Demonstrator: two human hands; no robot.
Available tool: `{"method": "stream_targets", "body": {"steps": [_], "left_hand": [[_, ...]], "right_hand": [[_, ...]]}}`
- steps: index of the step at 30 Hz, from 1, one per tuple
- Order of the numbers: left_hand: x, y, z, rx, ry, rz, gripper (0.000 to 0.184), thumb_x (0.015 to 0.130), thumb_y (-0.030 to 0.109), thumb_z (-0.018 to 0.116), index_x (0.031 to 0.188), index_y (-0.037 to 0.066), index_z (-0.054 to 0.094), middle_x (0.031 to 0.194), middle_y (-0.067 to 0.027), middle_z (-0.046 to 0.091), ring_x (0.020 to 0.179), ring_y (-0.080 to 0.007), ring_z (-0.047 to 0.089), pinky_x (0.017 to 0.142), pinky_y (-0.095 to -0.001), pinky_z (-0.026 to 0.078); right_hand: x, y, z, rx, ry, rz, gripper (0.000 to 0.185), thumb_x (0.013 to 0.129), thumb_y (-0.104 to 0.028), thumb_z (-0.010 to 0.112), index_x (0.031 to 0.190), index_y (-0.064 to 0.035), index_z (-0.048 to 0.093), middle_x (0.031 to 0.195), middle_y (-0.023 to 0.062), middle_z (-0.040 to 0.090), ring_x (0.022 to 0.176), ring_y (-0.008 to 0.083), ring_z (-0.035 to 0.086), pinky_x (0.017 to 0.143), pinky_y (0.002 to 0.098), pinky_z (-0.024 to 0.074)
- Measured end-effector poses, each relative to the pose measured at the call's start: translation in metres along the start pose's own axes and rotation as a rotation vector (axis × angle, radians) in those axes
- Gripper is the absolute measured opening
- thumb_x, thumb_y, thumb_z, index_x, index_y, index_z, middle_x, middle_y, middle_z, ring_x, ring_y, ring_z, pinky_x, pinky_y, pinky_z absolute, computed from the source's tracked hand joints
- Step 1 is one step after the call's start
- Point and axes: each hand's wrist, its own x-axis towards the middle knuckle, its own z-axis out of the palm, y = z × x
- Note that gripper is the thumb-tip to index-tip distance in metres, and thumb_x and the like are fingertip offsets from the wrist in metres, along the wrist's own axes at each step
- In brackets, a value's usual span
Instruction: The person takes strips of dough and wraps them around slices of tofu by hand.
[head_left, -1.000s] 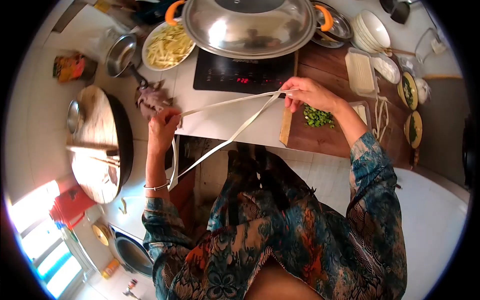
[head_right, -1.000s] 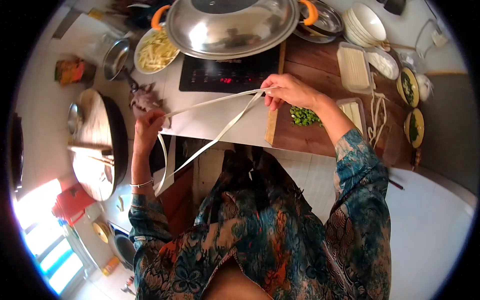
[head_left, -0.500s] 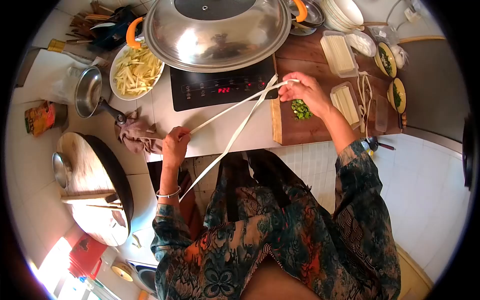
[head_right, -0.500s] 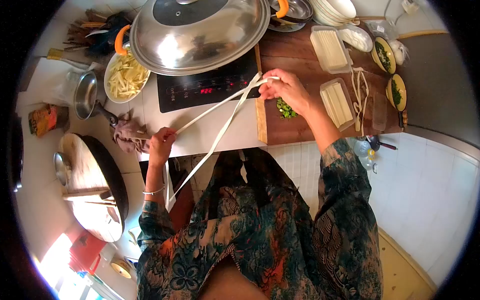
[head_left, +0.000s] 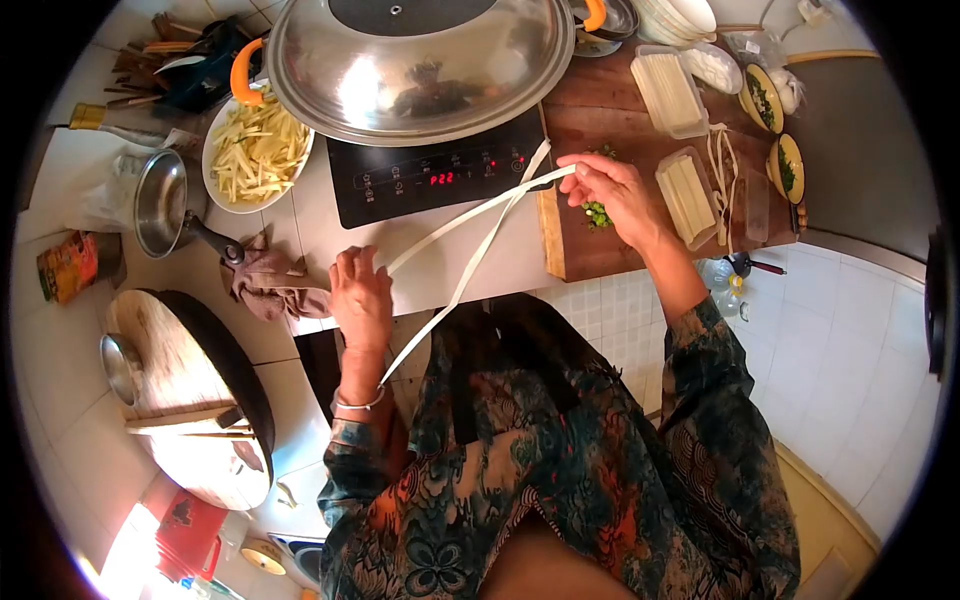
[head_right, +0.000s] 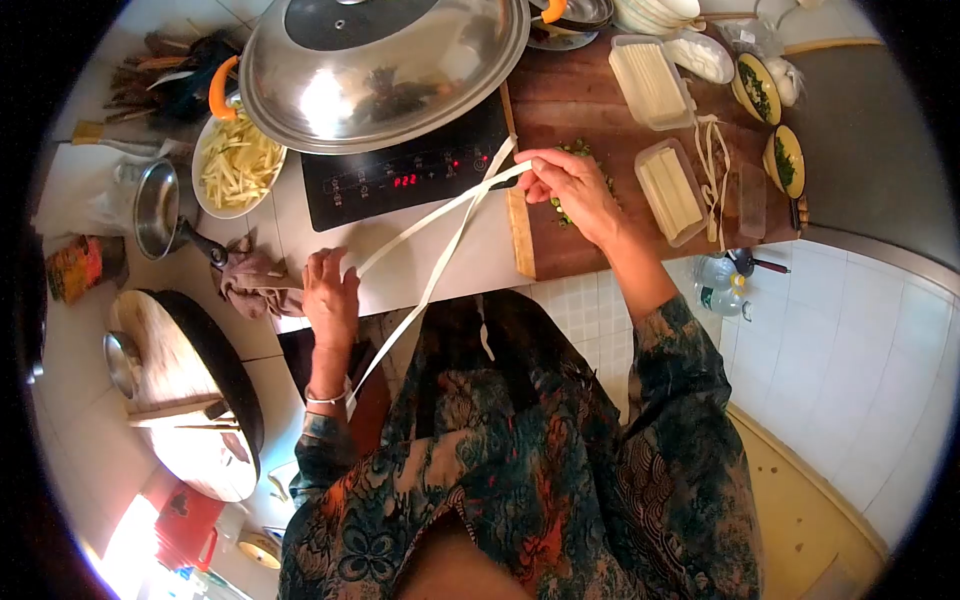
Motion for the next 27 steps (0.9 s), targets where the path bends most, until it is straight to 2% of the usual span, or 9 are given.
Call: {"method": "stream_targets", "body": {"steps": [2,6,8,9,12,15,18,19,27], "left_hand": [[-0.004,0.023,-0.001,-0.164,0.070,0.047,0.030,0.069,-0.001,0.060,0.097,0.005,0.058,0.100,-0.0104,0.055,0.088,-0.0296,0.054,0.073,-0.0372,0.047],[-0.018,0.073,0.024,-0.493,-0.146,0.161,0.026,0.073,-0.001,0.059,0.098,0.004,0.058,0.102,-0.0113,0.055,0.091,-0.0307,0.057,0.072,-0.0359,0.049],[-0.012,0.101,0.022,-0.685,-0.233,0.057,0.026,0.074,-0.002,0.058,0.100,0.002,0.057,0.103,-0.0123,0.055,0.087,-0.0309,0.059,0.072,-0.0352,0.050],[-0.004,0.111,0.020,-0.701,-0.158,0.123,0.028,0.074,-0.004,0.058,0.102,0.001,0.056,0.105,-0.0137,0.054,0.082,-0.0299,0.060,0.070,-0.0341,0.050],[0.025,0.134,0.013,-0.818,0.007,0.137,0.031,0.079,-0.003,0.057,0.109,-0.001,0.053,0.099,-0.0117,0.057,0.070,-0.0162,0.058,0.056,-0.0260,0.046],[0.045,0.140,0.015,-1.232,-0.325,-0.129,0.023,0.082,0.003,0.058,0.105,0.000,0.056,0.086,-0.0063,0.061,0.064,-0.0104,0.056,0.052,-0.0212,0.042],[0.058,0.142,0.013,-1.314,-0.554,-0.268,0.017,0.085,0.010,0.058,0.099,0.000,0.059,0.074,-0.0019,0.060,0.059,-0.0068,0.053,0.050,-0.0183,0.039],[0.057,0.142,0.013,-1.356,-0.539,-0.290,0.014,0.086,0.012,0.058,0.095,0.001,0.061,0.073,-0.0021,0.060,0.056,-0.0055,0.052,0.048,-0.0174,0.037],[0.053,0.130,0.021,-1.295,-0.513,-0.343,0.014,0.085,0.010,0.058,0.093,-0.001,0.061,0.071,-0.0027,0.059,0.054,-0.0056,0.049,0.048,-0.0183,0.039]], "right_hand": [[-0.004,0.004,-0.001,-0.026,0.033,-0.027,0.027,0.094,-0.016,0.045,0.109,0.0011,0.058,0.079,0.0044,0.060,0.065,0.0090,0.054,0.063,0.0212,0.0461],[-0.009,-0.011,0.006,-0.082,0.048,-0.080,0.025,0.093,-0.017,0.047,0.105,-0.0004,0.061,0.075,0.0030,0.059,0.062,0.0076,0.051,0.060,0.0197,0.0438],[-0.014,-0.020,0.008,-0.095,0.019,-0.057,0.024,0.092,-0.017,0.048,0.106,-0.0018,0.062,0.077,0.0024,0.059,0.065,0.0079,0.052,0.061,0.0202,0.0439],[-0.017,-0.023,0.010,-0.100,0.005,-0.041,0.024,0.092,-0.017,0.049,0.106,-0.0025,0.062,0.078,0.0020,0.058,0.066,0.0081,0.052,0.062,0.0204,0.0439],[-0.024,-0.026,0.018,-0.165,-0.033,-0.120,0.022,0.091,-0.016,0.051,0.106,-0.0052,0.063,0.083,0.0010,0.058,0.073,0.0084,0.053,0.066,0.0215,0.0439],[-0.028,-0.022,0.025,-0.155,-0.028,-0.189,0.019,0.087,-0.010,0.057,0.103,-0.0055,0.065,0.088,0.0009,0.057,0.079,0.0076,0.052,0.069,0.0213,0.0427],[-0.026,-0.018,0.027,-0.106,0.030,-0.197,0.017,0.084,-0.006,0.060,0.100,-0.0024,0.066,0.086,0.0012,0.058,0.078,0.0074,0.052,0.067,0.0205,0.0427],[-0.025,-0.017,0.028,-0.075,0.048,-0.184,0.017,0.084,-0.006,0.060,0.099,-0.0013,0.065,0.085,0.0014,0.059,0.076,0.0074,0.053,0.067,0.0205,0.0431],[-0.017,-0.016,0.029,0.078,0.100,-0.046,0.017,0.084,-0.011,0.061,0.094,0.0019,0.065,0.081,0.0047,0.063,0.070,0.0080,0.055,0.064,0.0213,0.0456]]}}
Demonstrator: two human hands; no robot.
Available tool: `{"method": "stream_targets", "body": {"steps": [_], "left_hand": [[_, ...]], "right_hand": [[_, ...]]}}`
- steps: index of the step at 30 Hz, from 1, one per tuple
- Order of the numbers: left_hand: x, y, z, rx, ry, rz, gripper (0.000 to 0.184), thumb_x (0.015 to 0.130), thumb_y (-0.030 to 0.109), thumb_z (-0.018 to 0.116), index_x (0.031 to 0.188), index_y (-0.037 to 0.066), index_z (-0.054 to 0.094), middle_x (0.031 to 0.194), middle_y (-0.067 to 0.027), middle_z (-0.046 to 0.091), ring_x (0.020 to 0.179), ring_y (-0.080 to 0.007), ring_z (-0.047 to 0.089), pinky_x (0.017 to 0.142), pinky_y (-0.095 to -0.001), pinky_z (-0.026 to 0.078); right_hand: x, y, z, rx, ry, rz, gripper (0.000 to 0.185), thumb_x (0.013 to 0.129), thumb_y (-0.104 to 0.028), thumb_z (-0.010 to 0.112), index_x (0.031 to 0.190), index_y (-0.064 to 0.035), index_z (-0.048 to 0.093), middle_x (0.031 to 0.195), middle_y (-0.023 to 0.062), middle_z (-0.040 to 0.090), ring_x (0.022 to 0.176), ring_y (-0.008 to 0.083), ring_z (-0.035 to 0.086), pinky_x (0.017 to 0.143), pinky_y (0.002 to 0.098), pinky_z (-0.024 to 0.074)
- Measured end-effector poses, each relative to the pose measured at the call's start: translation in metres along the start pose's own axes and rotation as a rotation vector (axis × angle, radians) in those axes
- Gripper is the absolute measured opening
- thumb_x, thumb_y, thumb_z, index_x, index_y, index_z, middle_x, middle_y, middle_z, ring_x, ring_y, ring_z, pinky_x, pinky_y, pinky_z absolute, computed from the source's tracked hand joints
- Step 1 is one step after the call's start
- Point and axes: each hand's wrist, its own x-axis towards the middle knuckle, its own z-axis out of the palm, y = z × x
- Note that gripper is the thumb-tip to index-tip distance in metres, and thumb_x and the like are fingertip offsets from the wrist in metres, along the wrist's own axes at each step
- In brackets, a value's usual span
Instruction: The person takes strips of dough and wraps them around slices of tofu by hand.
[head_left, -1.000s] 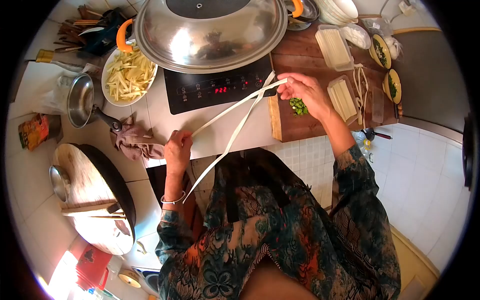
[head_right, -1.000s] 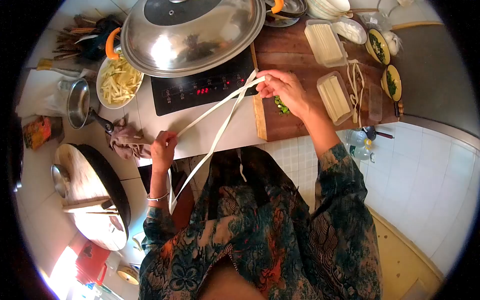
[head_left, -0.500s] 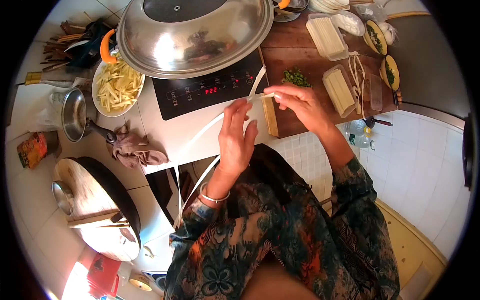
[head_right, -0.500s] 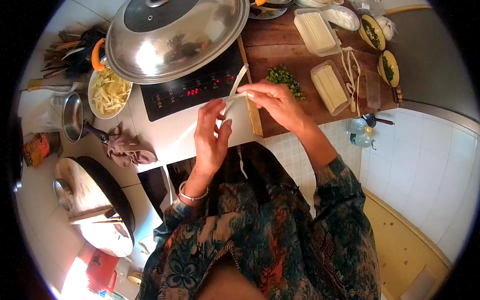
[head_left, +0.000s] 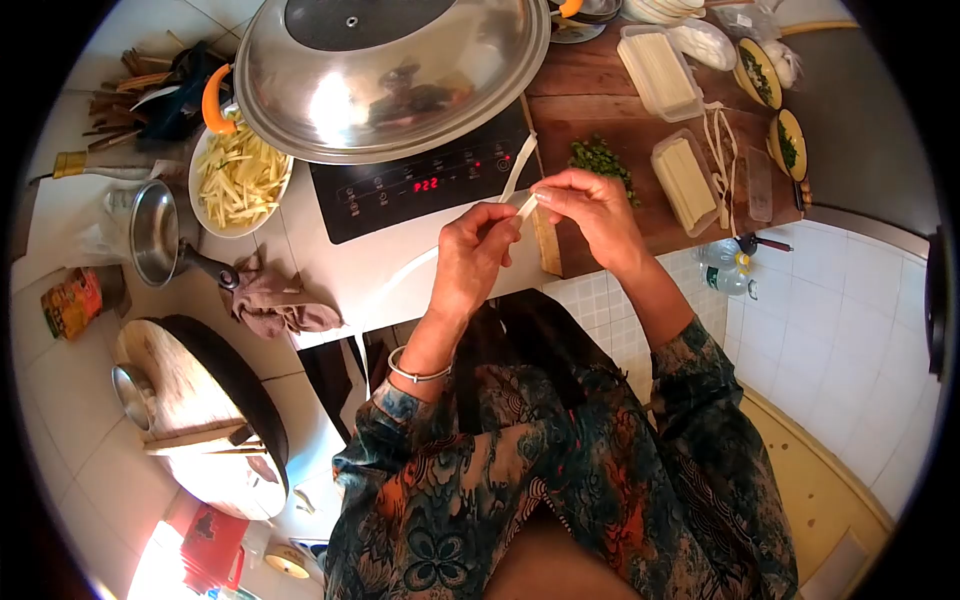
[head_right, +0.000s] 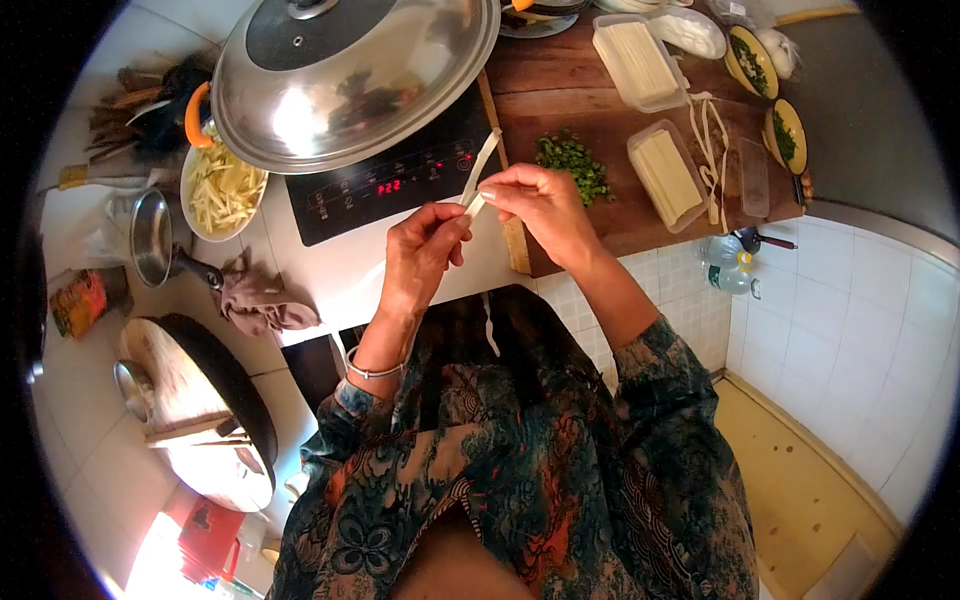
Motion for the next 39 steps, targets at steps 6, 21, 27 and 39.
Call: {"method": "stream_targets", "body": {"steps": [6,21,27,39], "left_hand": [[-0.003,-0.009,-0.016,0.191,0.049,-0.010,0.014,0.084,0.007,0.058,0.092,-0.002,0.062,0.071,-0.0030,0.058,0.054,-0.0057,0.047,0.049,-0.0192,0.040],[0.016,-0.020,-0.023,0.457,0.213,0.192,0.017,0.078,0.004,0.057,0.094,-0.001,0.060,0.075,-0.0137,0.063,0.058,-0.0201,0.059,0.057,-0.0298,0.047],[0.021,-0.029,-0.018,0.490,0.217,0.224,0.024,0.079,0.000,0.054,0.102,-0.002,0.057,0.082,-0.0112,0.062,0.058,-0.0144,0.057,0.054,-0.0259,0.047],[0.012,-0.025,0.001,0.368,0.193,0.155,0.029,0.082,-0.001,0.053,0.110,-0.002,0.055,0.096,-0.0147,0.058,0.064,-0.0112,0.060,0.058,-0.0223,0.046]], "right_hand": [[0.007,0.003,0.001,0.052,0.025,0.012,0.020,0.087,-0.014,0.056,0.095,0.0020,0.064,0.080,0.0047,0.061,0.070,0.0090,0.055,0.065,0.0223,0.0460],[0.075,0.013,-0.016,-0.023,0.153,0.010,0.015,0.080,-0.013,0.065,0.088,-0.0001,0.066,0.072,0.0005,0.059,0.061,0.0049,0.050,0.055,0.0185,0.0435],[0.089,0.022,-0.021,-0.008,0.112,0.000,0.012,0.079,-0.007,0.064,0.087,0.0006,0.066,0.076,0.0026,0.061,0.063,0.0061,0.053,0.056,0.0189,0.0447],[0.108,0.034,-0.037,-0.057,0.136,-0.071,0.013,0.076,-0.008,0.064,0.085,0.0013,0.066,0.072,0.0049,0.063,0.064,0.0089,0.057,0.058,0.0234,0.0464]]}}
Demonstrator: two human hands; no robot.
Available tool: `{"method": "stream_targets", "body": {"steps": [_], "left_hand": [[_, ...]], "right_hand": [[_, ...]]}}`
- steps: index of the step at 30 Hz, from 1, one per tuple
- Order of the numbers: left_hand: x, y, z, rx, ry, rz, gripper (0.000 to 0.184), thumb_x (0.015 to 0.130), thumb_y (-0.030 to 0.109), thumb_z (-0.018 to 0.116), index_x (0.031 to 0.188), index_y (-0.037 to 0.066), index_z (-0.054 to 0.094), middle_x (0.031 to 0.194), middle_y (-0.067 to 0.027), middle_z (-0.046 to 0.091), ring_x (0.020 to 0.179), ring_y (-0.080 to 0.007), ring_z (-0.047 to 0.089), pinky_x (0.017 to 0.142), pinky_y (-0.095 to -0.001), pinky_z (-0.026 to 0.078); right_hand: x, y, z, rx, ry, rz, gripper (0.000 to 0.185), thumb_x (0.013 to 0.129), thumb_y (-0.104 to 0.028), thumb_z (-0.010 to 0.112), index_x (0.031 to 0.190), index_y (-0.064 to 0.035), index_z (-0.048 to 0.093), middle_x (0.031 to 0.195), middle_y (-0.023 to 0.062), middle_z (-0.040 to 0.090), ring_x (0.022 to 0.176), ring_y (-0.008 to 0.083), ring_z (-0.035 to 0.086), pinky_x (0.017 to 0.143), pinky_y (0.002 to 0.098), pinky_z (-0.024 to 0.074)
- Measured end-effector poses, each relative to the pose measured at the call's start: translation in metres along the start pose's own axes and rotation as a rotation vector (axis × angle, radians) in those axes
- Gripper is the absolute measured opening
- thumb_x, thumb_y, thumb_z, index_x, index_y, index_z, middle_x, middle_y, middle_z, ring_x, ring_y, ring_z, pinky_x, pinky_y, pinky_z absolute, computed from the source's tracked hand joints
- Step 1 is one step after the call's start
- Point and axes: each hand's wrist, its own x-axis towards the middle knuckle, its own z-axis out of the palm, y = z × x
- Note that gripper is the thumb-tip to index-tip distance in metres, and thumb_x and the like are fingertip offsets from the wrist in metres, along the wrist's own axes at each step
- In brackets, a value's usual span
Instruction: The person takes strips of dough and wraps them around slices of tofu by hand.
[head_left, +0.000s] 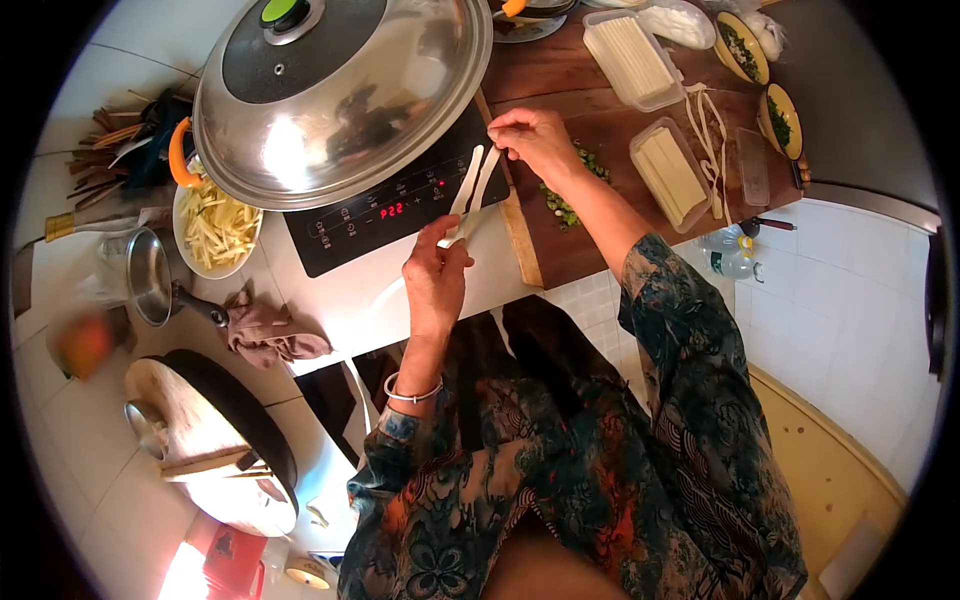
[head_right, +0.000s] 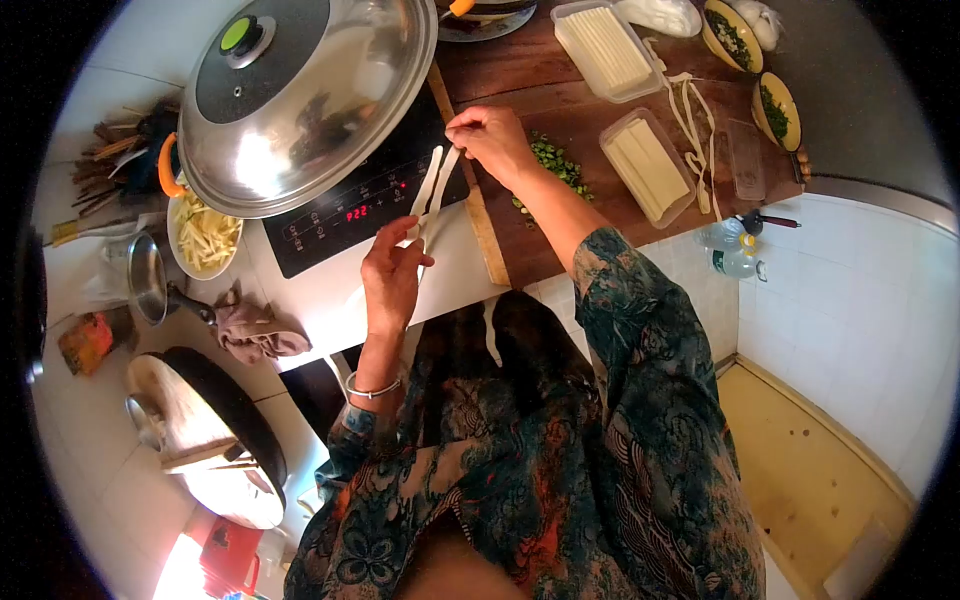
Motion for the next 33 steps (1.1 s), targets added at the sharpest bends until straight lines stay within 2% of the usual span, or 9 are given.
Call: {"method": "stream_targets", "body": {"steps": [4,7,11,14,18,21,24,27,33], "left_hand": [[0.000,-0.004,0.007,0.008,0.018,-0.003,0.028,0.082,0.000,0.053,0.110,-0.001,0.055,0.096,-0.0128,0.059,0.065,-0.0108,0.061,0.056,-0.0215,0.044],[0.001,0.001,0.014,-0.039,0.039,-0.053,0.028,0.081,0.000,0.053,0.109,0.000,0.056,0.096,-0.0112,0.059,0.065,-0.0105,0.060,0.056,-0.0213,0.044],[-0.003,0.014,0.026,-0.073,0.028,-0.103,0.025,0.082,-0.001,0.052,0.106,0.000,0.057,0.093,-0.0089,0.059,0.066,-0.0105,0.060,0.058,-0.0215,0.045],[-0.001,0.010,0.030,0.151,0.100,0.072,0.021,0.083,-0.002,0.052,0.103,-0.001,0.059,0.088,-0.0066,0.060,0.069,-0.0093,0.058,0.060,-0.0215,0.046],[-0.001,0.015,0.034,0.069,0.134,0.078,0.018,0.079,-0.003,0.054,0.096,-0.002,0.061,0.080,-0.0040,0.057,0.063,-0.0102,0.054,0.060,-0.0232,0.044],[-0.003,0.013,0.036,0.001,0.061,0.049,0.017,0.080,-0.003,0.054,0.095,-0.001,0.061,0.077,-0.0033,0.057,0.063,-0.0094,0.052,0.060,-0.0226,0.043],[-0.006,0.023,0.037,0.025,-0.005,0.047,0.016,0.080,-0.002,0.055,0.095,-0.001,0.061,0.077,-0.0030,0.056,0.062,-0.0092,0.051,0.059,-0.0223,0.043],[-0.005,0.021,0.034,0.094,-0.006,0.070,0.015,0.081,-0.002,0.054,0.095,-0.001,0.061,0.077,-0.0030,0.057,0.062,-0.0092,0.051,0.059,-0.0221,0.043],[0.002,0.019,0.034,0.131,-0.010,0.104,0.016,0.081,-0.003,0.054,0.095,-0.001,0.061,0.086,-0.0032,0.058,0.065,-0.0086,0.053,0.060,-0.0216,0.043]], "right_hand": [[0.000,0.002,-0.005,-0.191,0.018,-0.062,0.017,0.076,-0.010,0.064,0.090,-0.0001,0.065,0.079,0.0062,0.065,0.068,0.0110,0.058,0.064,0.0254,0.0472],[0.004,0.014,-0.008,-0.308,-0.001,-0.172,0.029,0.077,-0.014,0.064,0.103,-0.0022,0.061,0.091,0.0096,0.065,0.076,0.0164,0.060,0.072,0.0290,0.0474],[0.008,0.011,-0.014,-0.485,-0.186,-0.146,0.045,0.078,-0.026,0.062,0.118,-0.0072,0.052,0.100,0.0127,0.063,0.089,0.0255,0.061,0.078,0.0345,0.0465],[0.005,-0.004,-0.020,-0.587,-0.296,-0.136,0.040,0.078,-0.025,0.062,0.113,-0.0077,0.055,0.097,0.0112,0.064,0.088,0.0259,0.061,0.077,0.0345,0.0467],[0.008,-0.004,-0.030,-0.585,-0.451,-0.079,0.029,0.077,-0.025,0.062,0.098,-0.0044,0.062,0.090,0.0100,0.065,0.079,0.0222,0.062,0.071,0.0329,0.0469],[0.003,-0.004,-0.035,-0.378,-0.472,-0.124,0.025,0.076,-0.022,0.062,0.091,-0.0022,0.062,0.084,0.0100,0.065,0.073,0.0175,0.062,0.066,0.0307,0.0469],[-0.012,-0.010,-0.043,-0.070,-0.451,-0.110,0.018,0.076,-0.015,0.062,0.088,-0.0007,0.061,0.079,0.0098,0.064,0.070,0.0145,0.061,0.065,0.0288,0.0473],[-0.022,-0.024,-0.050,-0.069,-0.393,-0.006,0.012,0.075,-0.007,0.061,0.085,-0.0009,0.060,0.077,0.0098,0.064,0.071,0.0158,0.061,0.066,0.0284,0.0480],[-0.004,0.009,-0.047,-0.348,-0.142,-0.302,0.015,0.075,-0.006,0.061,0.090,-0.0028,0.059,0.080,0.0098,0.064,0.074,0.0203,0.063,0.068,0.0298,0.0491]]}}
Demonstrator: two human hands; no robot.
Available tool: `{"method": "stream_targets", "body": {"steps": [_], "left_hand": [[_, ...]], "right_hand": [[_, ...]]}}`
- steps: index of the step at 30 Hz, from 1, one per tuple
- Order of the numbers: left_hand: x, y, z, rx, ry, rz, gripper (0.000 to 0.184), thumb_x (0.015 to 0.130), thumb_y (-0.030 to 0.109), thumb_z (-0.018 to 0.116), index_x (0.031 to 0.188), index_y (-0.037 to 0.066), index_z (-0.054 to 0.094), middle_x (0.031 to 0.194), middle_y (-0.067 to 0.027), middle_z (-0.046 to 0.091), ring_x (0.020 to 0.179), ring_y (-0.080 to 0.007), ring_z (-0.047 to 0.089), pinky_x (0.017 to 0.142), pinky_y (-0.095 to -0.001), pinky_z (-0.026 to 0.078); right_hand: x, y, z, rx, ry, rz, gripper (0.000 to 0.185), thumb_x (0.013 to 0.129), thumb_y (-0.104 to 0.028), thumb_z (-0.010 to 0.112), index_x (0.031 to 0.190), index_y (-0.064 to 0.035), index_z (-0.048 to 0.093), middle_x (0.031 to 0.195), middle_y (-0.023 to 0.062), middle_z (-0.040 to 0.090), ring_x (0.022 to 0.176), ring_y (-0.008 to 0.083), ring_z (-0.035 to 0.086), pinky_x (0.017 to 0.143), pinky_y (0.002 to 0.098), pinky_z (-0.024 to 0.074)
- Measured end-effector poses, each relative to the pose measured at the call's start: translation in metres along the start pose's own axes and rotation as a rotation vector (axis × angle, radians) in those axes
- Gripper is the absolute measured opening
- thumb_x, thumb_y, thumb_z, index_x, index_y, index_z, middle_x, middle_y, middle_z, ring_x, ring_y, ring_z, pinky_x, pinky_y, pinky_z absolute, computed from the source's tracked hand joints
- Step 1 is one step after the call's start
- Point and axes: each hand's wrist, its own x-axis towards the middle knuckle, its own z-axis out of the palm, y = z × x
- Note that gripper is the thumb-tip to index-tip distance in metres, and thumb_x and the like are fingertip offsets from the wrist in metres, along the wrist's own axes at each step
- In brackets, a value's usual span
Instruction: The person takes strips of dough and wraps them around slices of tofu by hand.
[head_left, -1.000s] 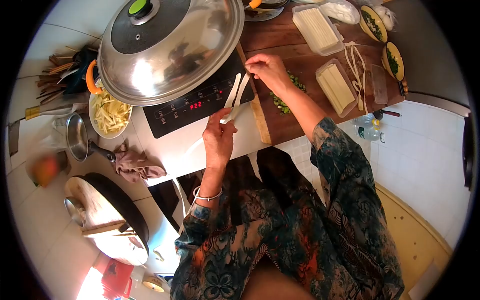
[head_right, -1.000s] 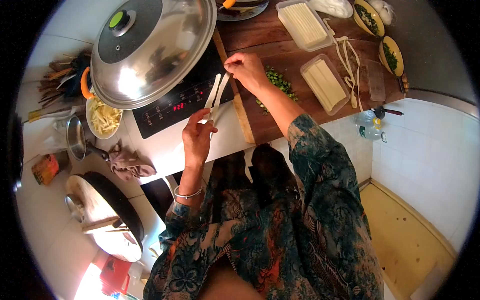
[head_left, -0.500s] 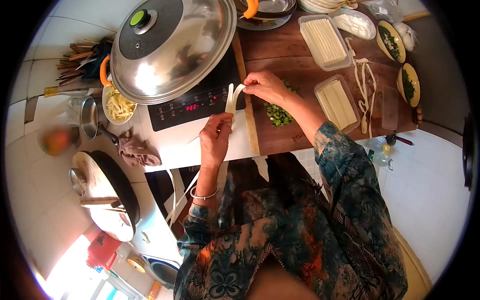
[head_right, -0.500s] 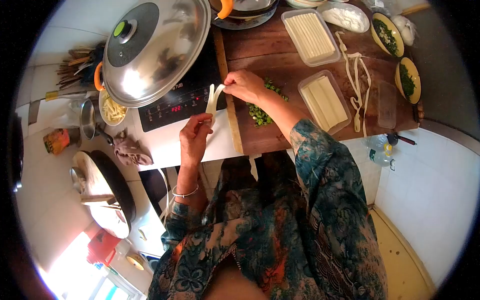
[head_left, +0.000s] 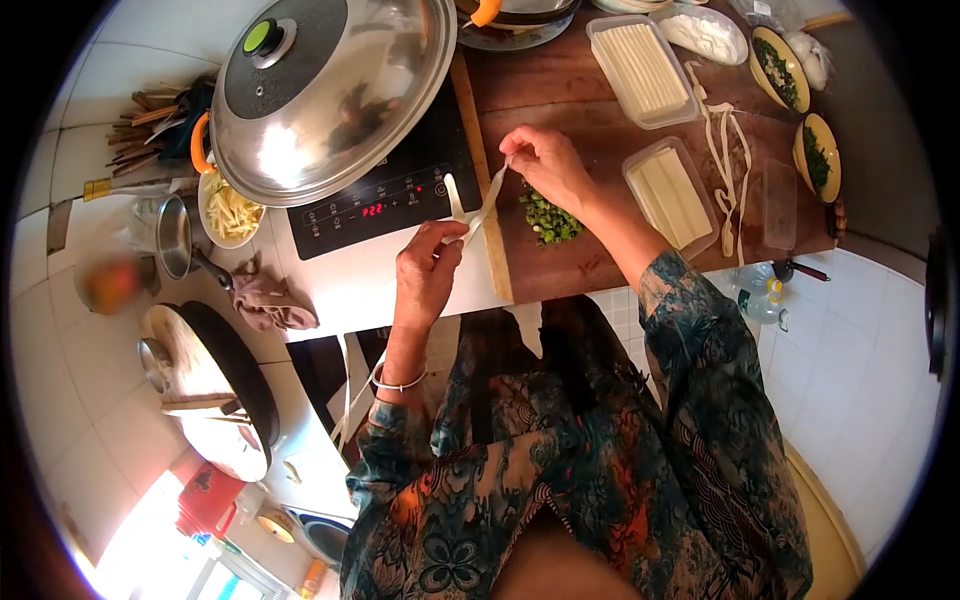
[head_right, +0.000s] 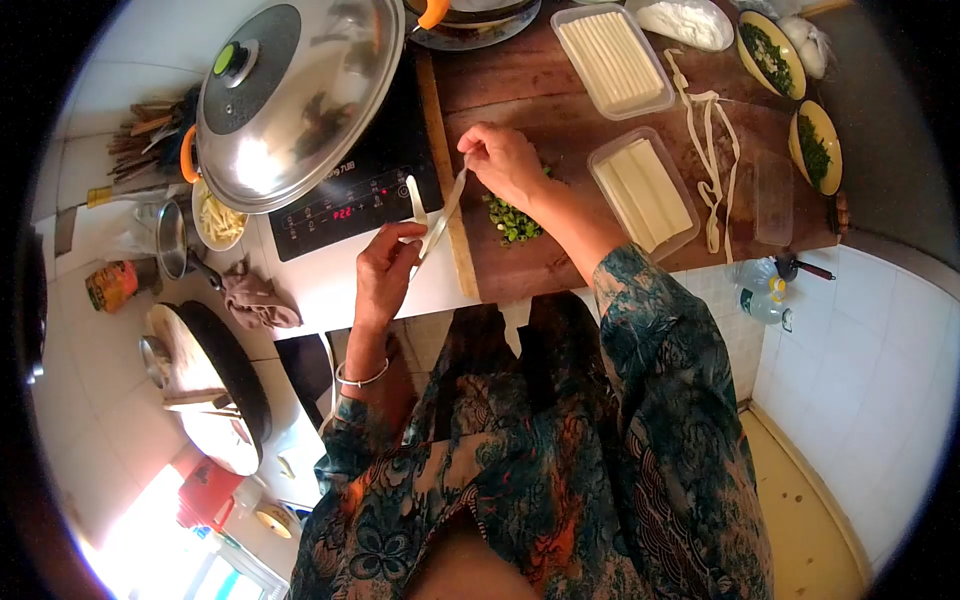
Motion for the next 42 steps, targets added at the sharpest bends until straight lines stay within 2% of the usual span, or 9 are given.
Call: {"method": "stream_targets", "body": {"steps": [5,10,16,19,22,28,34,40,42], "left_hand": [[0.007,0.018,-0.002,-0.167,0.008,-0.072,0.017,0.079,-0.005,0.054,0.094,0.000,0.062,0.098,-0.0062,0.056,0.063,-0.0081,0.053,0.061,-0.0213,0.043],[0.016,0.025,-0.002,-0.058,-0.067,0.108,0.025,0.077,-0.007,0.054,0.098,0.002,0.063,0.107,-0.0086,0.055,0.073,-0.0105,0.051,0.064,-0.0216,0.043],[0.034,0.041,0.007,0.534,-0.020,0.497,0.022,0.070,-0.008,0.057,0.089,0.003,0.061,0.099,-0.0102,0.060,0.090,-0.0297,0.060,0.075,-0.0354,0.049],[0.037,0.044,0.011,0.679,0.011,0.484,0.023,0.069,-0.008,0.058,0.089,0.003,0.060,0.098,-0.0098,0.059,0.088,-0.0295,0.060,0.073,-0.0366,0.050],[0.036,0.049,0.022,0.619,0.039,0.478,0.023,0.070,-0.007,0.057,0.090,0.003,0.060,0.097,-0.0105,0.058,0.084,-0.0296,0.060,0.070,-0.0359,0.050],[0.021,0.065,0.088,0.414,-0.100,0.496,0.021,0.073,-0.003,0.058,0.092,0.002,0.060,0.100,-0.0133,0.057,0.082,-0.0290,0.061,0.068,-0.0333,0.051],[0.026,0.079,0.155,0.250,-0.181,0.353,0.037,0.075,-0.003,0.057,0.111,0.002,0.053,0.102,-0.0161,0.055,0.078,-0.0276,0.059,0.067,-0.0335,0.048],[0.039,0.069,0.186,0.283,-0.107,0.333,0.041,0.073,-0.003,0.057,0.114,0.001,0.051,0.093,-0.0154,0.054,0.068,-0.0263,0.054,0.063,-0.0333,0.046],[0.040,0.064,0.189,0.252,-0.130,0.276,0.040,0.073,-0.001,0.056,0.112,0.005,0.051,0.098,-0.0167,0.053,0.080,-0.0337,0.055,0.068,-0.0394,0.047]], "right_hand": [[-0.009,-0.004,-0.005,-0.001,0.103,-0.057,0.012,0.079,-0.005,0.059,0.091,-0.0041,0.060,0.083,0.0100,0.065,0.075,0.0212,0.063,0.069,0.0300,0.0493],[-0.038,-0.028,-0.024,0.086,0.091,0.014,0.010,0.081,-0.005,0.059,0.090,-0.0031,0.060,0.083,0.0117,0.064,0.075,0.0211,0.063,0.067,0.0305,0.0492],[-0.094,-0.015,-0.068,-0.049,0.121,-0.142,0.010,0.080,-0.005,0.058,0.090,-0.0057,0.059,0.083,0.0109,0.063,0.075,0.0253,0.062,0.065,0.0326,0.0489],[-0.110,0.021,-0.119,-0.198,0.272,0.041,0.013,0.079,-0.006,0.057,0.092,-0.0075,0.060,0.084,0.0111,0.061,0.075,0.0270,0.061,0.065,0.0338,0.0487],[-0.103,0.026,-0.164,-0.592,0.256,0.053,0.015,0.079,-0.009,0.058,0.094,-0.0088,0.061,0.087,0.0107,0.059,0.079,0.0280,0.059,0.067,0.0366,0.0481],[-0.083,0.028,-0.163,-0.784,0.124,-0.038,0.021,0.078,-0.011,0.059,0.098,-0.0049,0.059,0.090,0.0109,0.055,0.086,0.0301,0.056,0.071,0.0383,0.0464],[-0.077,0.028,-0.160,-0.794,0.083,-0.123,0.019,0.075,-0.009,0.061,0.092,-0.0038,0.056,0.087,0.0126,0.050,0.085,0.0313,0.054,0.071,0.0417,0.0465],[-0.076,0.024,-0.163,-0.645,0.047,-0.192,0.021,0.073,-0.005,0.061,0.092,-0.0054,0.053,0.086,0.0100,0.053,0.082,0.0305,0.056,0.068,0.0416,0.0468],[-0.078,0.029,-0.160,-0.588,0.084,-0.208,0.022,0.073,-0.004,0.060,0.094,-0.0067,0.053,0.087,0.0091,0.055,0.080,0.0303,0.057,0.066,0.0406,0.0468]]}}
